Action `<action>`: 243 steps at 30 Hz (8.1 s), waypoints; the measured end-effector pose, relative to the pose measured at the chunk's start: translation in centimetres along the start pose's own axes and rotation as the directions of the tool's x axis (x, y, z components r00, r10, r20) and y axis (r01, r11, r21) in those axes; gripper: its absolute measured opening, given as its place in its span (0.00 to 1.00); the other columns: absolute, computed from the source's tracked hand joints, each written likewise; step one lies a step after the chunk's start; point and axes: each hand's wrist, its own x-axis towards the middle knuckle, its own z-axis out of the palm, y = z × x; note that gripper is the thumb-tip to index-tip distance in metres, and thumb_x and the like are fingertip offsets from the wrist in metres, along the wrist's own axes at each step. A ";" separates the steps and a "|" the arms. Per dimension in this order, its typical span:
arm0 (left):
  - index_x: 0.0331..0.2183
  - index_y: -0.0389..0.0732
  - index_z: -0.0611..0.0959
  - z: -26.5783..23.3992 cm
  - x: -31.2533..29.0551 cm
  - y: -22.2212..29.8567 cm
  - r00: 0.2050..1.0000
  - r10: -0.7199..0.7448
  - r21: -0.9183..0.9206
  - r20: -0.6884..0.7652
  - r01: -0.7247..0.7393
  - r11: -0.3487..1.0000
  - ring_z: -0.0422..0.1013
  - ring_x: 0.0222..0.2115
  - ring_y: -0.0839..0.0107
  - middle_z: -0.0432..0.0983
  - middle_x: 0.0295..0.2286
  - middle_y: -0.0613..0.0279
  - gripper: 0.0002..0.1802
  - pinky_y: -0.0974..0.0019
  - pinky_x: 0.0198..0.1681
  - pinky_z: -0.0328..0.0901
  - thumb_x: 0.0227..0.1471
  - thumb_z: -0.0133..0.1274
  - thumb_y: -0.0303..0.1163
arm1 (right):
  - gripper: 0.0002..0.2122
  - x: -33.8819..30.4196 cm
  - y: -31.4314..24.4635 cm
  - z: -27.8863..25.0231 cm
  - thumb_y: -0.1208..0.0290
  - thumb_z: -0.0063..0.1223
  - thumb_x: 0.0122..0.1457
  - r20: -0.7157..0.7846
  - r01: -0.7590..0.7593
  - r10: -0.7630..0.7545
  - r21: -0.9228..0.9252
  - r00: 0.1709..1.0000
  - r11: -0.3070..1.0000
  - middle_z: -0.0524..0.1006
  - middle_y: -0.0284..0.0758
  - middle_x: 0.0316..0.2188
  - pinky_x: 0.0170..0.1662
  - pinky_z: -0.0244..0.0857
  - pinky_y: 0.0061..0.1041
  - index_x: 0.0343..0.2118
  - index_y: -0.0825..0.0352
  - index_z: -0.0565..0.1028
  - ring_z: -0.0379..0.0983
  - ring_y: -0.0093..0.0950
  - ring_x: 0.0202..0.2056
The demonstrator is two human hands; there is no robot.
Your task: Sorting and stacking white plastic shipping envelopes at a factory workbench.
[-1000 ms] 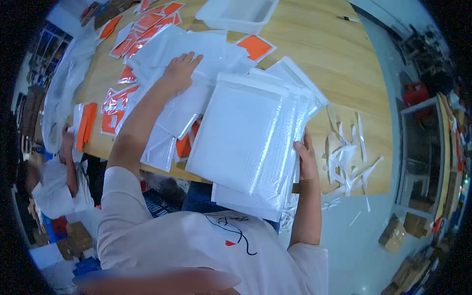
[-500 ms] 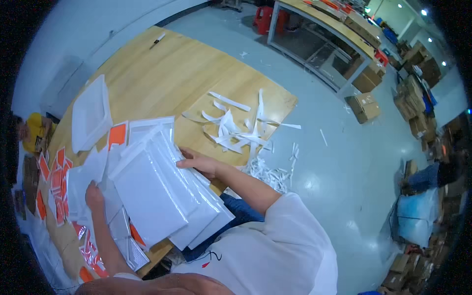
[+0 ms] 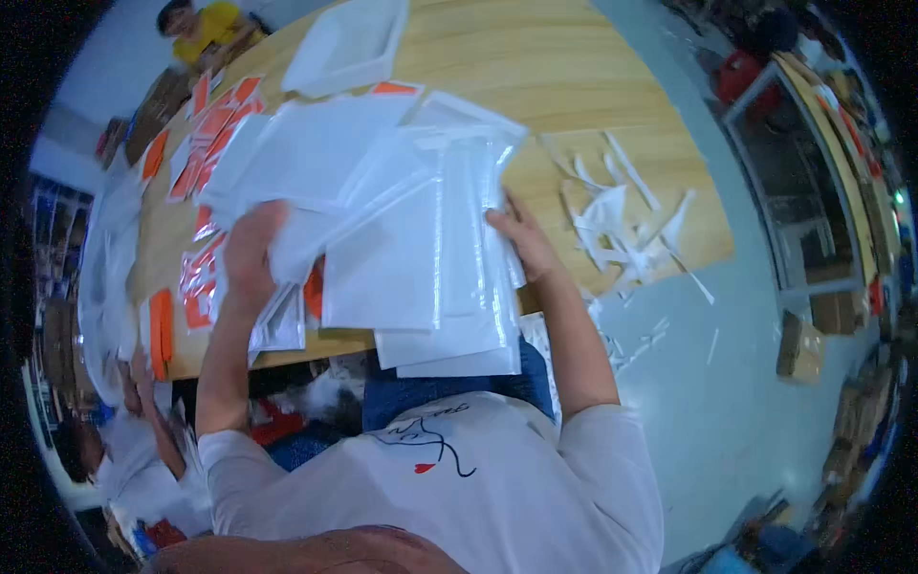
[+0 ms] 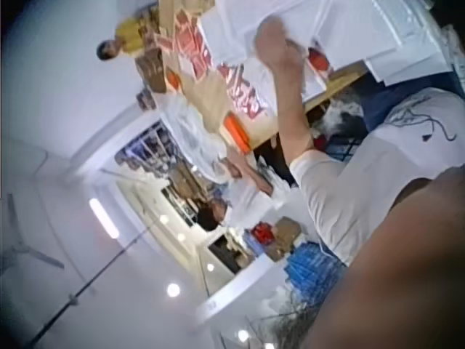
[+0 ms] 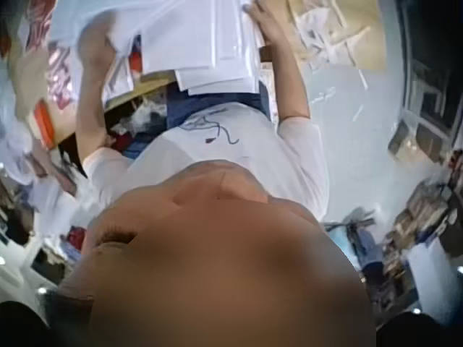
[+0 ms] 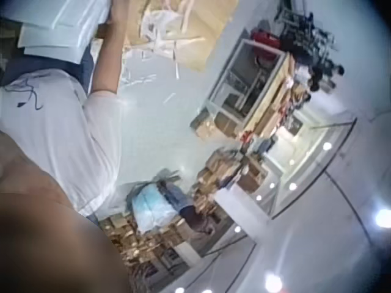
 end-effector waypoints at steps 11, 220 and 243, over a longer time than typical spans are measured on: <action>0.37 0.36 0.79 1.1 -0.3 3.3 0.967 -0.169 0.009 0.191 0.170 0.985 0.72 0.35 0.60 0.76 0.35 0.56 0.14 0.66 0.42 0.66 0.44 0.56 0.27 | 0.37 -0.2 -0.6 0.9 0.51 0.50 0.56 0.005 -0.121 0.121 0.091 0.993 0.988 0.58 0.52 0.58 0.55 0.57 0.32 0.62 0.69 0.51 0.59 0.40 0.55; 0.59 0.34 0.56 1.9 -25.2 21.5 0.472 -0.698 -0.812 0.539 0.510 -0.282 0.60 0.54 0.56 0.59 0.55 0.45 0.45 0.59 0.56 0.55 0.43 0.59 0.33 | 0.32 -19.5 13.3 6.3 0.69 0.52 0.56 0.085 0.168 -0.145 -0.480 0.986 0.861 0.64 0.48 0.52 0.52 0.59 0.30 0.61 0.68 0.52 0.64 0.35 0.48; 0.44 0.36 0.76 -7.2 -27.5 -6.0 0.034 -0.999 -0.010 -0.015 0.999 0.034 0.71 0.36 0.54 0.74 0.40 0.49 0.23 0.60 0.41 0.66 0.48 0.53 0.39 | 0.29 13.7 3.8 20.0 0.69 0.57 0.50 0.751 0.529 0.048 -0.416 0.659 -0.740 0.69 0.42 0.51 0.49 0.63 0.30 0.58 0.62 0.62 0.68 0.36 0.48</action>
